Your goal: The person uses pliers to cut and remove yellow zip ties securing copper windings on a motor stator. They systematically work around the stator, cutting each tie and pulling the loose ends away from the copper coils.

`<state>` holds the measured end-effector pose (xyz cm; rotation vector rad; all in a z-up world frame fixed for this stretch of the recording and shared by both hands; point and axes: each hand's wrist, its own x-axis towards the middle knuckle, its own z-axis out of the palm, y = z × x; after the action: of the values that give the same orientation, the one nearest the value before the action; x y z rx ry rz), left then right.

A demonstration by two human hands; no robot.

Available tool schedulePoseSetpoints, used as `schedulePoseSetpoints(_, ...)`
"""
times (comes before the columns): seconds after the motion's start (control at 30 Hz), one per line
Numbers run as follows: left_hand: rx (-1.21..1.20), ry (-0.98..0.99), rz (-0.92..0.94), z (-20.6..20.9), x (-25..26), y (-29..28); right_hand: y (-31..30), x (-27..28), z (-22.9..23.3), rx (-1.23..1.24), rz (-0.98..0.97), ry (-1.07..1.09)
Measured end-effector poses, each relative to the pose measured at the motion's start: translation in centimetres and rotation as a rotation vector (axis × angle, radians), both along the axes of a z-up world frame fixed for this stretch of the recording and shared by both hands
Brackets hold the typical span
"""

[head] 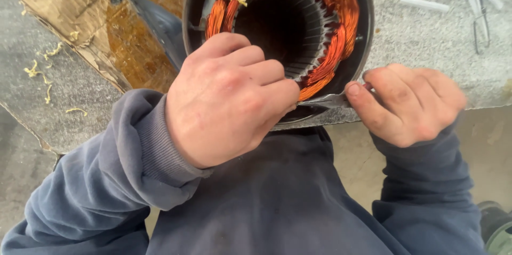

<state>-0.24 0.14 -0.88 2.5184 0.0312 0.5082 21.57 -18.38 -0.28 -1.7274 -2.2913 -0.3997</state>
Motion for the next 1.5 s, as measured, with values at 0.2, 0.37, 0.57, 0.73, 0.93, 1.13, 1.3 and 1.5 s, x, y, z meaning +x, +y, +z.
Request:
schedulePoseSetpoints(0.2, -0.011, 0.018, 0.021, 0.2, 0.2, -0.2, 0.3, -0.2, -1.0, 0.114, 0.005, 0.044)
schedulePoseSetpoints(0.37, -0.019, -0.002, 0.011, 0.4, 0.2, 0.2, -2.4, 1.4, -7.7, 0.195, 0.016, 0.263)
schedulePoseSetpoints(0.57, -0.011, -0.008, 0.0, 0.0, 0.4, 0.3, -3.4, 0.0, -9.9, 0.474, -0.104, 0.478)
schedulePoseSetpoints(0.73, -0.025, -0.048, 0.01, 1.3, -0.2, -0.6, -5.6, -3.4, -6.6, 0.411, -0.16, 0.584)
schedulePoseSetpoints(0.93, -0.075, -0.293, -0.14, 2.1, -3.4, -3.8, -4.4, -5.8, -4.8, 0.133, -0.088, 0.591)
schedulePoseSetpoints(1.13, -0.221, -0.296, -0.273, 0.6, -5.6, -4.0, -4.3, -7.3, -5.6, -0.262, 0.172, 0.965)
schedulePoseSetpoints(1.3, -0.175, -0.204, -0.113, 2.8, -9.1, -1.8, -5.8, -5.7, -5.3, -0.283, -0.022, 0.857)
schedulePoseSetpoints(1.5, -0.242, 0.086, -0.038, -6.1, -22.9, 4.1, -3.6, -4.3, 1.0, -0.1, -0.448, 0.316)
